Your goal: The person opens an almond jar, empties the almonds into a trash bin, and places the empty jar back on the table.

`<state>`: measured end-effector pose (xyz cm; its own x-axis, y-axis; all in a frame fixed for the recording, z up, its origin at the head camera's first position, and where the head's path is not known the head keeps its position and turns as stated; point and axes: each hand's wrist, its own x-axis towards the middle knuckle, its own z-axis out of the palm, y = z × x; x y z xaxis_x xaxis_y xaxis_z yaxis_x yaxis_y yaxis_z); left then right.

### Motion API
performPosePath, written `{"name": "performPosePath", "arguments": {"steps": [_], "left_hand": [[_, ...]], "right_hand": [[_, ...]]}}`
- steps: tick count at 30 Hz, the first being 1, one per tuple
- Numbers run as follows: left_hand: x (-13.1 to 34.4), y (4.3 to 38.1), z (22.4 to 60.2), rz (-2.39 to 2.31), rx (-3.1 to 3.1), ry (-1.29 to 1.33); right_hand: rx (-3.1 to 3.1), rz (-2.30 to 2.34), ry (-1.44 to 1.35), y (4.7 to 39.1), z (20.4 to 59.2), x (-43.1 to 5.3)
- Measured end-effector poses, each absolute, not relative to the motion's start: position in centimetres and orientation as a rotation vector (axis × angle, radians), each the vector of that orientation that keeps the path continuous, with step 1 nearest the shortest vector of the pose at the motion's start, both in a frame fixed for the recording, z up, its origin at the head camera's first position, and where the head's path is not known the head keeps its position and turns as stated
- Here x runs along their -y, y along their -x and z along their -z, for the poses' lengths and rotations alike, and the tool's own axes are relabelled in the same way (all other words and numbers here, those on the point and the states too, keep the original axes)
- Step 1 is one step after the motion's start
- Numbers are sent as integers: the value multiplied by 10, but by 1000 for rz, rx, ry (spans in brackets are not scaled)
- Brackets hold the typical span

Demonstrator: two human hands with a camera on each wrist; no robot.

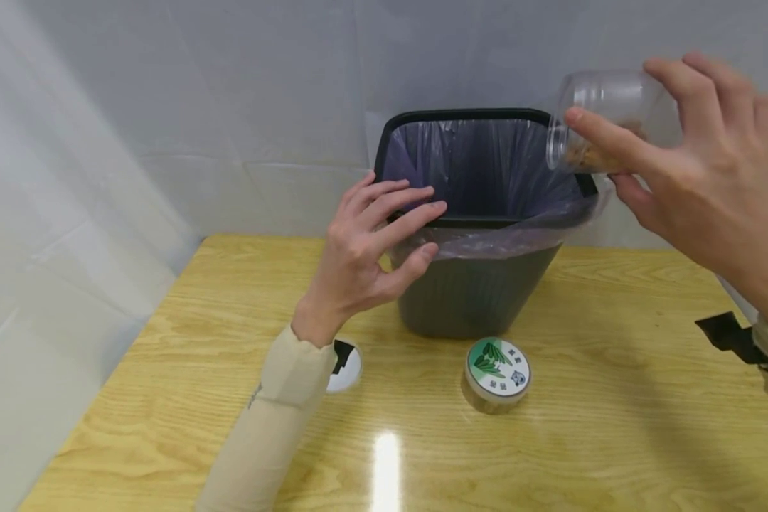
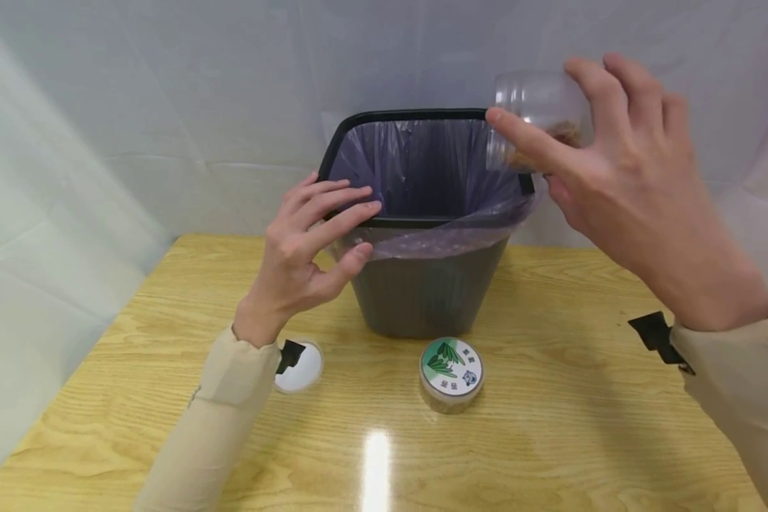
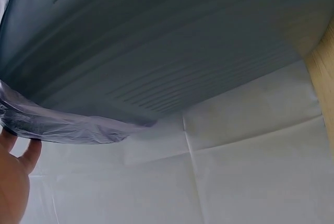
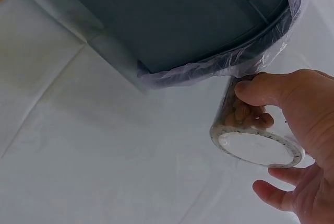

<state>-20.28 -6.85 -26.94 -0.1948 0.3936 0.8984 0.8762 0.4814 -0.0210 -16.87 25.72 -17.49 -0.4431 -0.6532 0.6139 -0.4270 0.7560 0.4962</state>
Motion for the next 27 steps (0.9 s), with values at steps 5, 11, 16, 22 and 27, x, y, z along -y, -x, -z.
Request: {"name": "performPosePath", "arguments": {"steps": [5,11,16,22,27], "left_hand": [[68,203,269,641,1782,1078],[69,203,269,646,1780,1079],[68,203,269,641,1785,1075],[69,205,269,612,1785,1079],[70,206,271,553,1785,1098]], "right_hand": [[2111,338,-815,168,174,-254],[2100,377,-826,168,172,-252],[2093,361,-846,167,171,-250],[2096,320,-871,166,171,-250],[2117,300,-870,165,173,-251]]}}
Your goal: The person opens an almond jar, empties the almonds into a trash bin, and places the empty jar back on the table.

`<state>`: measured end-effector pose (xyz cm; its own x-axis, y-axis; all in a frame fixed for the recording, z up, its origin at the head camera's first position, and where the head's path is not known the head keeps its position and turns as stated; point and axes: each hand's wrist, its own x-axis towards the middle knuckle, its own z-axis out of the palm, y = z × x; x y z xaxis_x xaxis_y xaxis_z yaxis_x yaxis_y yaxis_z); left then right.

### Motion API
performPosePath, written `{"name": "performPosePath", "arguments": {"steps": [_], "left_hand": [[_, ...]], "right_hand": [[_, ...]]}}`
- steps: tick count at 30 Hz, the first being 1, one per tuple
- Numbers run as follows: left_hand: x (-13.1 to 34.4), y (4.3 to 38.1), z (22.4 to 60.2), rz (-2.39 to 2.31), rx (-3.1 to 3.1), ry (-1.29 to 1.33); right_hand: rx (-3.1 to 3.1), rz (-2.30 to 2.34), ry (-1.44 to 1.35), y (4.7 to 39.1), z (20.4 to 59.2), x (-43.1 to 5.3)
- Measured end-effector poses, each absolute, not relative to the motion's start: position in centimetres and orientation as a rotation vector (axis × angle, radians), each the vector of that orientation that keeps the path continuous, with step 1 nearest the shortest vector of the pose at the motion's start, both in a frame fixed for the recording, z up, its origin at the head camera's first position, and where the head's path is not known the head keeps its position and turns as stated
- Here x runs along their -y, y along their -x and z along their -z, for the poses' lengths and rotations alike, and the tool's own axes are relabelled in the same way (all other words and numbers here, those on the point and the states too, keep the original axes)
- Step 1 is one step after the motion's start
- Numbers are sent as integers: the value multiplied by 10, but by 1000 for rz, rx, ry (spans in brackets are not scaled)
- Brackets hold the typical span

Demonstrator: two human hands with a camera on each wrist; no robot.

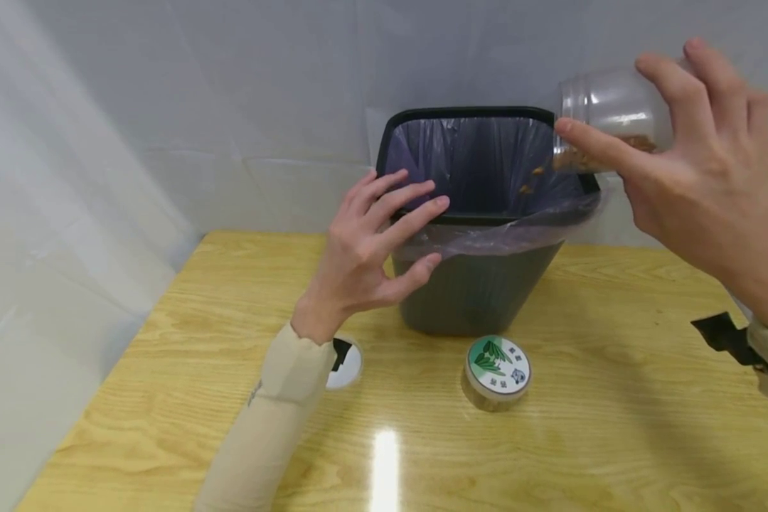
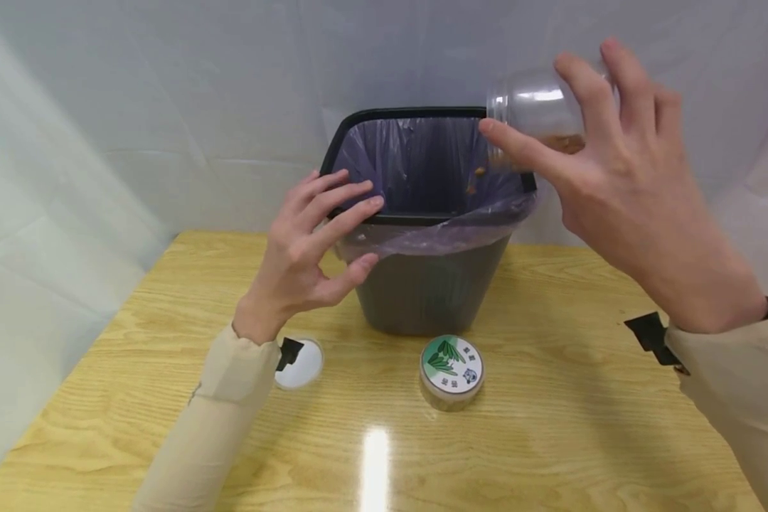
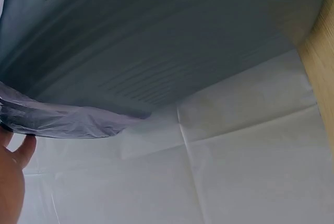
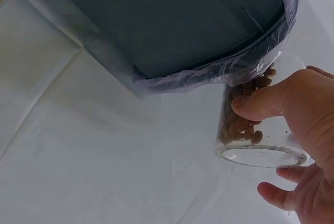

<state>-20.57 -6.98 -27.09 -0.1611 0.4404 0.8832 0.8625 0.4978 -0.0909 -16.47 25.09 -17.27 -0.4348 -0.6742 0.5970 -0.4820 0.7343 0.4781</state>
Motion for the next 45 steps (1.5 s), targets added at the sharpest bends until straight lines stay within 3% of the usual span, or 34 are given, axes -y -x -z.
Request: {"name": "performPosePath", "arguments": {"steps": [45], "left_hand": [[62,201,271,414,1668,1067]], "right_hand": [[2143,295,-876,156,180,-248]]}}
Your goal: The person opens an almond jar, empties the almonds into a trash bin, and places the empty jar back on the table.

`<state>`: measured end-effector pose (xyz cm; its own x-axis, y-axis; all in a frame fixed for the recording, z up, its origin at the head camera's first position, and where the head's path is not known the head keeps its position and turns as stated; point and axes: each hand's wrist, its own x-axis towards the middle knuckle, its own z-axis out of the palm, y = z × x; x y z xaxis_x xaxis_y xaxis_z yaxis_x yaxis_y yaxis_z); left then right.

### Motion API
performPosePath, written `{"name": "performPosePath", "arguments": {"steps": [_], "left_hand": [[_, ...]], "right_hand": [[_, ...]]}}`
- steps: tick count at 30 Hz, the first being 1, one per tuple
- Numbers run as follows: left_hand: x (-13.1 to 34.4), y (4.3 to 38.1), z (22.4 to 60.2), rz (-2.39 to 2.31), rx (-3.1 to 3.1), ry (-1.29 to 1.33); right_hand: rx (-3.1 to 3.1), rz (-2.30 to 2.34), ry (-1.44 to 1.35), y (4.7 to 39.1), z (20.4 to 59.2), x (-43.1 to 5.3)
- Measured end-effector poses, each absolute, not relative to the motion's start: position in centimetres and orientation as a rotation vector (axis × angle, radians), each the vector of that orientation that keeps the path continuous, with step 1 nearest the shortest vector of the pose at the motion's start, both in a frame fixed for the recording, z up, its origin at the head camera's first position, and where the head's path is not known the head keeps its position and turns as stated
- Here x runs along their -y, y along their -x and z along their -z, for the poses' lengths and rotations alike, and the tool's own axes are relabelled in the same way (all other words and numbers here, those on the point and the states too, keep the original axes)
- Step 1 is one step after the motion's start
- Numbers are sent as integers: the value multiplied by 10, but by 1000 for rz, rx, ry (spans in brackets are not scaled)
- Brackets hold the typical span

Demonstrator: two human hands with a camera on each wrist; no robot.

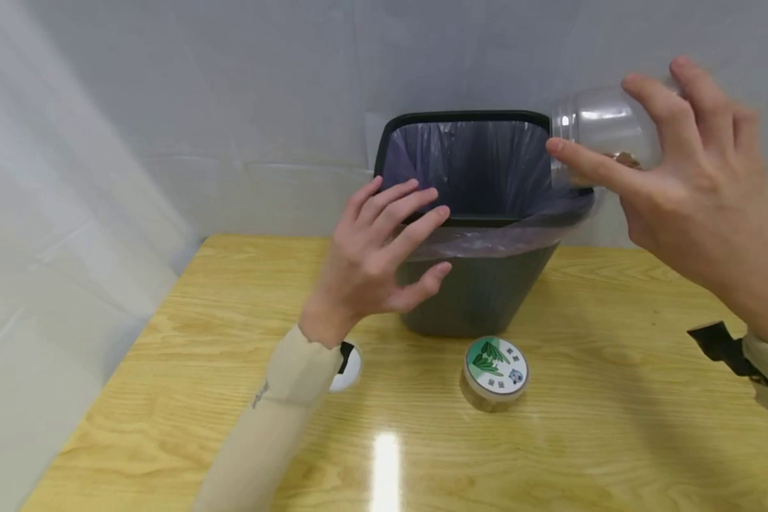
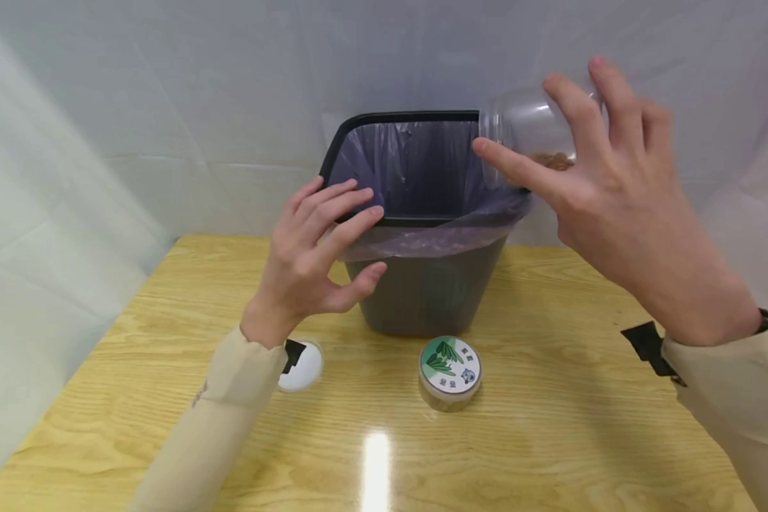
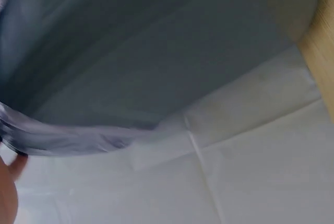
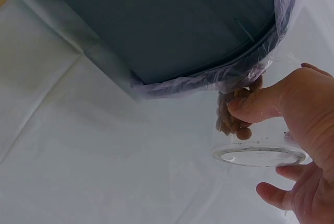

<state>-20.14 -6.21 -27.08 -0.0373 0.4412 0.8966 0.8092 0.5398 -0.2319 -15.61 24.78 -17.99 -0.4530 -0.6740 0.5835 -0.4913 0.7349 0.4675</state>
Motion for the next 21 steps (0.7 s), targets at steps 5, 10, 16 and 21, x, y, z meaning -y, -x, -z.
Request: {"name": "performPosePath", "arguments": {"steps": [5,10,16,21], "left_hand": [[57,192,270,287,1785,978],[56,188,270,284,1843,961],[57,188,271,324,1838,961],[57,189,271,334,1835,961]], "right_hand": [[2153,302,-872,156,181,-247],[2158,292,-882,156,182,-246],[2109,307,-932,156,178,-243],[2080,328,-925,155,177,-239]]}}
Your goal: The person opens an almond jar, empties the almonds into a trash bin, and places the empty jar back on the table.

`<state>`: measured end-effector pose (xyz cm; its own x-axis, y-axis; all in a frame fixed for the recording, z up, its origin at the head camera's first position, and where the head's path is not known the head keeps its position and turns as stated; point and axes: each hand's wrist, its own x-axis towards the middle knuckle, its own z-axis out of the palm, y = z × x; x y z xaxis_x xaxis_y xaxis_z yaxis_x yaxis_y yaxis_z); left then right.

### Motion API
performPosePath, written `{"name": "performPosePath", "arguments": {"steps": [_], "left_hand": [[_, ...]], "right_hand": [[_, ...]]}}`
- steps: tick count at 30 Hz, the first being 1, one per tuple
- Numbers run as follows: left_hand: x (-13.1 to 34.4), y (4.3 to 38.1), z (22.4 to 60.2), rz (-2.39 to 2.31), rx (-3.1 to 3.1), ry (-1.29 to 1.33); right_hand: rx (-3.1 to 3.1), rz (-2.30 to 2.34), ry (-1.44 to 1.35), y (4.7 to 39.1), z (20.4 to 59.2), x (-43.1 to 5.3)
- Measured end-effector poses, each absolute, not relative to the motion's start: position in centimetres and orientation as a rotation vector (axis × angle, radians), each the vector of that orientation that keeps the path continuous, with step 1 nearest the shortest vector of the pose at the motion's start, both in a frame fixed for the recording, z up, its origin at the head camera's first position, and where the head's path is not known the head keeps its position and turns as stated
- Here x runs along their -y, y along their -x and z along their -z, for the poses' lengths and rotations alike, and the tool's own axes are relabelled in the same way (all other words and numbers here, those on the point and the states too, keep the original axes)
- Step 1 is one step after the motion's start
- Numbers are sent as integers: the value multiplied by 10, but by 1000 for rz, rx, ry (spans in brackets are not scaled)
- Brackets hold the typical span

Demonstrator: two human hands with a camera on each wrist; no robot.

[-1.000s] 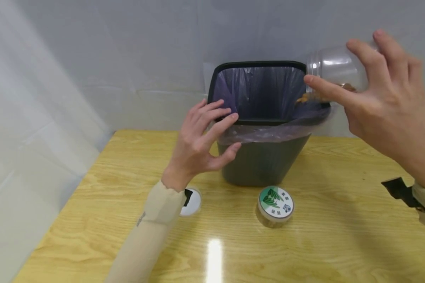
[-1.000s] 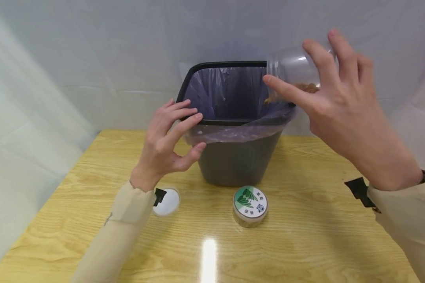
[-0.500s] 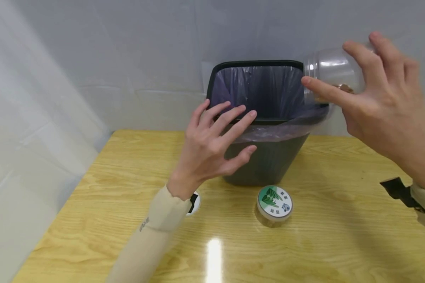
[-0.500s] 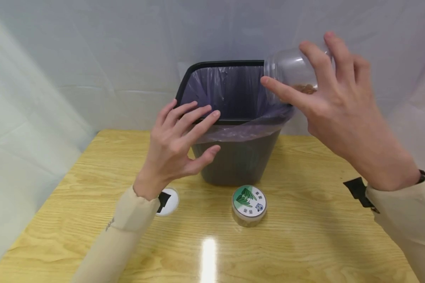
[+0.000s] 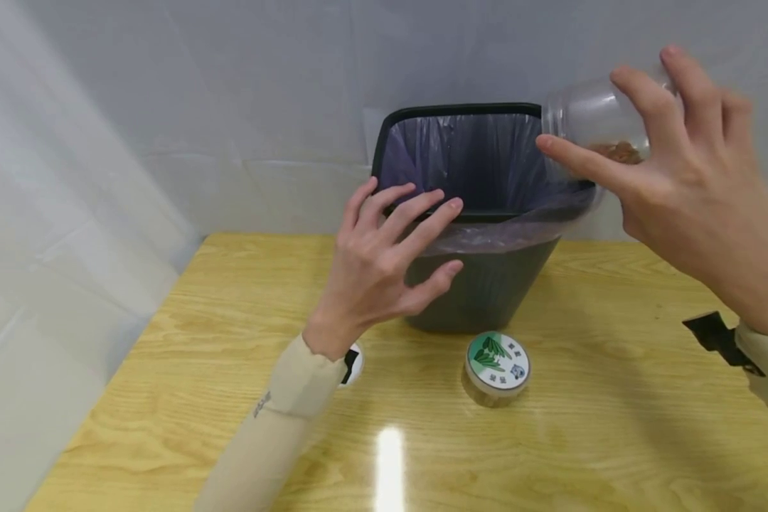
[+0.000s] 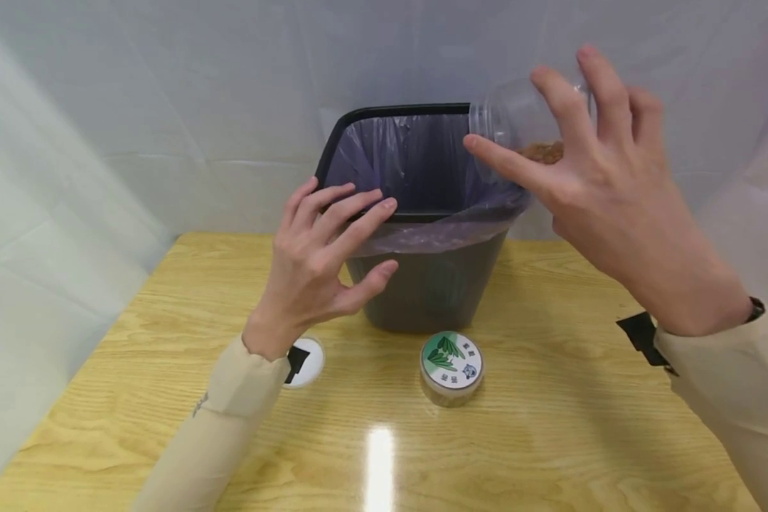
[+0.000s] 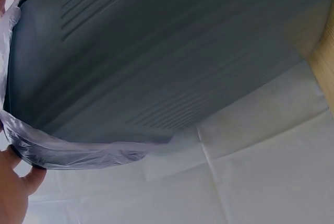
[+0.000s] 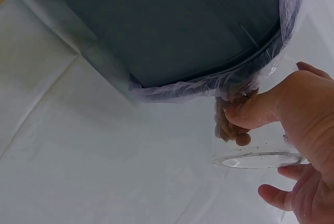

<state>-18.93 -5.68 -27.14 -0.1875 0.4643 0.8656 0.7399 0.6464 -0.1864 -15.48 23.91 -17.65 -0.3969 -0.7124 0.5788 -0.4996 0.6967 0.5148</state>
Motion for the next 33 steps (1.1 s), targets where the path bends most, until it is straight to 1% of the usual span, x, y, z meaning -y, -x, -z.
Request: {"name": "performPosePath", "arguments": {"steps": [7,33], "left_hand": [[57,188,271,356,1833,963],[55,187,272,398,1831,963]], "right_hand": [[2080,341,-924,151,178,-236],[2016,304,-979,156,180,-238]]}}
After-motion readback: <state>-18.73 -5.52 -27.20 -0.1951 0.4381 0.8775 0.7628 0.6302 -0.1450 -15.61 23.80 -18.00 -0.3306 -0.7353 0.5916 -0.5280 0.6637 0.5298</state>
